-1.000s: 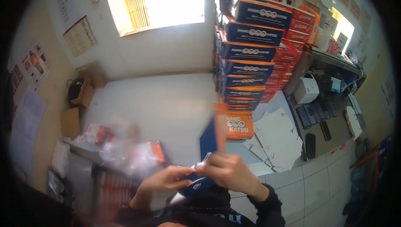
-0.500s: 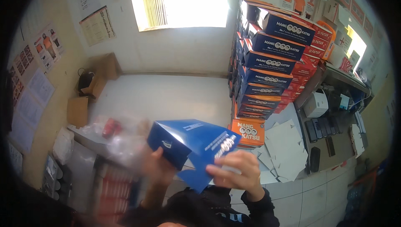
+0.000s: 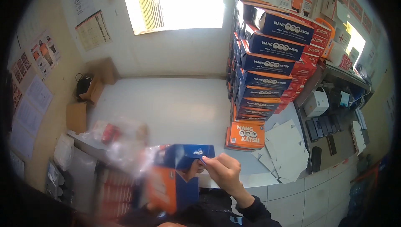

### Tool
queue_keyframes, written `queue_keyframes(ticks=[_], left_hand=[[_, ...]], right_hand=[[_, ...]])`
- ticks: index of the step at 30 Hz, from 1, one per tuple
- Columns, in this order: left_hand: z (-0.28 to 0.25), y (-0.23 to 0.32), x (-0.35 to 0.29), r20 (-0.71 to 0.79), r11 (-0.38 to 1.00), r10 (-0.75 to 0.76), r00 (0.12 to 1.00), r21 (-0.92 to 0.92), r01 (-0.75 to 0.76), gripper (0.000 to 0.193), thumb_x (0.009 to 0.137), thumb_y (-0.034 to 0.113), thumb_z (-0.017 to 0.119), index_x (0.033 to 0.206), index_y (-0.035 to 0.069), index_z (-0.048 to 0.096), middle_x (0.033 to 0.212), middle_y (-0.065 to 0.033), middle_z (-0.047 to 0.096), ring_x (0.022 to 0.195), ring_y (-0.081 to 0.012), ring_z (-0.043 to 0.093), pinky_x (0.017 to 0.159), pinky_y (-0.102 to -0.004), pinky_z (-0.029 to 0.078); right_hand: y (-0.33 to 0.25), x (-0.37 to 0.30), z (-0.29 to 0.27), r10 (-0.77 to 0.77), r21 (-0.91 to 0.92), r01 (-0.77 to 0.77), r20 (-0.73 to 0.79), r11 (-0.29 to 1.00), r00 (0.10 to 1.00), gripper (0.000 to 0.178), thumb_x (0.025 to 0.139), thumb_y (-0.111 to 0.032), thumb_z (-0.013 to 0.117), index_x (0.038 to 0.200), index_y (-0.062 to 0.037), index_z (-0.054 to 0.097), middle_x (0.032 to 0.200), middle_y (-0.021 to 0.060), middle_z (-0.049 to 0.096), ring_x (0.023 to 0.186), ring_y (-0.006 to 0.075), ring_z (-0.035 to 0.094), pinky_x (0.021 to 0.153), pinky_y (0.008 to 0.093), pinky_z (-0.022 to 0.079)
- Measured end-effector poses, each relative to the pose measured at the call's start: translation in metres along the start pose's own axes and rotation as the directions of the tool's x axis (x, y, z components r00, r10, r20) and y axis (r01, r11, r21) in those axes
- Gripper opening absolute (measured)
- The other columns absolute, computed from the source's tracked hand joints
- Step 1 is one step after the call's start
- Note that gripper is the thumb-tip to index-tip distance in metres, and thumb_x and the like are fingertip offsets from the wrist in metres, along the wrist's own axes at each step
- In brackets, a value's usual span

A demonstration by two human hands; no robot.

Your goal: The person assembles several cardboard food boxes by hand, stacks them on a counter, and hands packaged food in plastic bags to a person at a service window.

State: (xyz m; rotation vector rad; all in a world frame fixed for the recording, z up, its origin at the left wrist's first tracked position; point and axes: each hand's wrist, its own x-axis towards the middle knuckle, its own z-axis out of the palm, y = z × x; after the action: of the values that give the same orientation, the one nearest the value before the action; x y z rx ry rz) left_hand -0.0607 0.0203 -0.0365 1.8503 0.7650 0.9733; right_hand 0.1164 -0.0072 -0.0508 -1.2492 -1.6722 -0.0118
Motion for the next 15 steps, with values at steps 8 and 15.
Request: queue_keyframes(ticks=[8,15], left_hand=[[-0.022,-0.076,-0.074,0.006,0.447,0.505,0.863,0.853,-0.268,0.023,0.087,0.011,0.056,0.108,0.003,0.058,0.109,-0.0115,0.06,0.092,-0.0179,0.061,0.073,-0.0301,0.05],[-0.044,-0.035,-0.136,-0.028,0.487,0.397,0.917,0.854,-0.185,0.019,0.078,0.016,0.062,0.096,0.013,0.062,0.1,-0.0005,0.062,0.084,-0.0114,0.06,0.059,-0.0216,0.046]], right_hand=[[0.025,0.009,0.032,0.179,0.287,-0.262,0.285,0.921,0.942,0.052,0.082,-0.043,0.063,0.115,-0.0046,0.054,0.117,0.0139,0.054,0.105,0.0249,0.053,0.091,0.0373,0.041],[0.082,0.017,0.035,0.443,0.167,-0.749,0.716,0.642,0.539,0.065,0.094,-0.054,0.039,0.127,0.002,0.047,0.116,0.0125,0.055,0.107,0.0215,0.051,0.094,0.0359,0.039]])
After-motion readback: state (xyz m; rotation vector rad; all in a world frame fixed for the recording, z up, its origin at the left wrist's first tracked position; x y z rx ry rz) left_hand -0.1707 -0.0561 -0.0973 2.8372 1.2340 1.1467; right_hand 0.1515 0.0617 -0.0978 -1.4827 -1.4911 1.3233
